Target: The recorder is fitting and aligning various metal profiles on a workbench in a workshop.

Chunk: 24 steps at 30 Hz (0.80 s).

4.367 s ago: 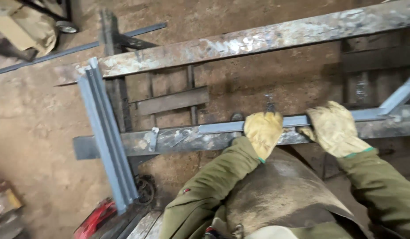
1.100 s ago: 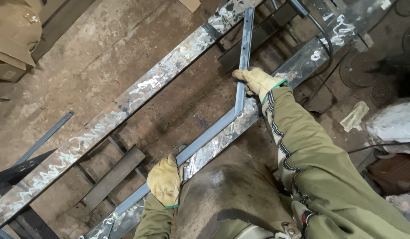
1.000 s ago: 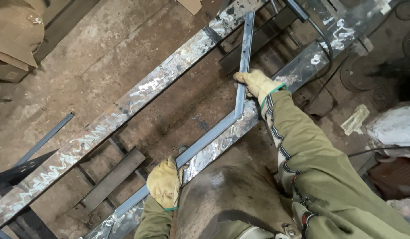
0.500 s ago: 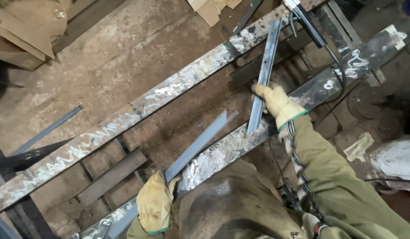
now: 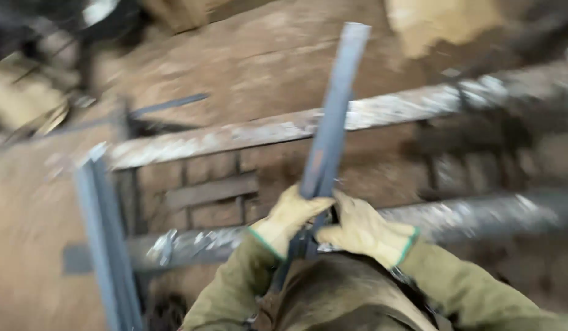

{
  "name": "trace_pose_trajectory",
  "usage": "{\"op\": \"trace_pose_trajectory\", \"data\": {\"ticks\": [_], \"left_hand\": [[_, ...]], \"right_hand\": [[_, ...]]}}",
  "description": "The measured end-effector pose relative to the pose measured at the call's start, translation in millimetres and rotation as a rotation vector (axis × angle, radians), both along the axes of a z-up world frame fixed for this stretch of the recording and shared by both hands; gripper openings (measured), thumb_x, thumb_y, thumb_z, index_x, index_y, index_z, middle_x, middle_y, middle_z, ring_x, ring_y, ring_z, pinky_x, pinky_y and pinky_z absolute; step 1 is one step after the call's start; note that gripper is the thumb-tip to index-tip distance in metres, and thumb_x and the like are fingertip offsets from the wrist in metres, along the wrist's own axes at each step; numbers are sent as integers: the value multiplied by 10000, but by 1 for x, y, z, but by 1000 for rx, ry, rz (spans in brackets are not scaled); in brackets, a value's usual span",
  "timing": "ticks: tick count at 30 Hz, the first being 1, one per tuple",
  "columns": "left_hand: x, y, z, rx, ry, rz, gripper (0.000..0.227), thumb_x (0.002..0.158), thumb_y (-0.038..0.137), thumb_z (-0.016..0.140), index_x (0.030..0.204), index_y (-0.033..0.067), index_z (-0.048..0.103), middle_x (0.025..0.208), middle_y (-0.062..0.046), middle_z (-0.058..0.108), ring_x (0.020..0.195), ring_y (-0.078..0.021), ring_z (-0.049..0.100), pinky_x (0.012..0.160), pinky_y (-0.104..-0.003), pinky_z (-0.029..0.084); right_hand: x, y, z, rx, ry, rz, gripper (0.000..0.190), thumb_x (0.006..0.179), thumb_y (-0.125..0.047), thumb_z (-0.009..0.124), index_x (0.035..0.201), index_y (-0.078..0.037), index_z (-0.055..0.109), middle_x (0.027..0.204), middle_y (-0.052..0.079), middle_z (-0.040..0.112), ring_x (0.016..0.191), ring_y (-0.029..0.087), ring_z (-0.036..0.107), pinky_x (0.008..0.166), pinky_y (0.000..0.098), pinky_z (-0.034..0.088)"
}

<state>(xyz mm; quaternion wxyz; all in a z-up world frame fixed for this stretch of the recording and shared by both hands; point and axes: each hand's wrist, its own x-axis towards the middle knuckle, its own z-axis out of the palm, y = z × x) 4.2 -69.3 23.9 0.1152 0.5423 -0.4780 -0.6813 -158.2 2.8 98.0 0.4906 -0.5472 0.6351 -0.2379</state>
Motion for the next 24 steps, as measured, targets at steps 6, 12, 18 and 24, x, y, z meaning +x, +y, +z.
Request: {"op": "trace_pose_trajectory", "data": {"ticks": [6,12,18,24], "left_hand": [[68,44,-64,182,166,49,494,793,240,889,1170,4,674,992,-115,780,785,-119,695,657,-284,565],[88,111,-81,238,321,169,518,845,163,848,1239,-51,589,1005,-150,786,910,-182,719,763,-307,576],[93,141,-38,16,351,327,463,836,162,863,1146,-52,594,967,-93,776,880,-141,717,797,-295,590],[103,157,-18,-106,178,314,403,855,196,835,1095,-44,617,940,-76,787,839,-136,716,759,-294,576]], "right_hand": [[-27,-12,-36,85,271,585,800,690,-479,758,1419,-189,601,1149,168,731,1054,348,704,893,441,562],[-109,-130,-76,-369,737,445,971,639,-701,742,1372,-76,611,1336,229,667,1248,397,620,1085,480,470],[-76,-182,-100,-358,1029,558,1181,553,-688,886,1443,-15,499,1282,276,628,1218,423,587,1044,573,420],[-75,-183,-110,-298,958,460,685,656,-470,896,1185,-92,681,1072,193,751,1042,378,713,907,474,544]]}}
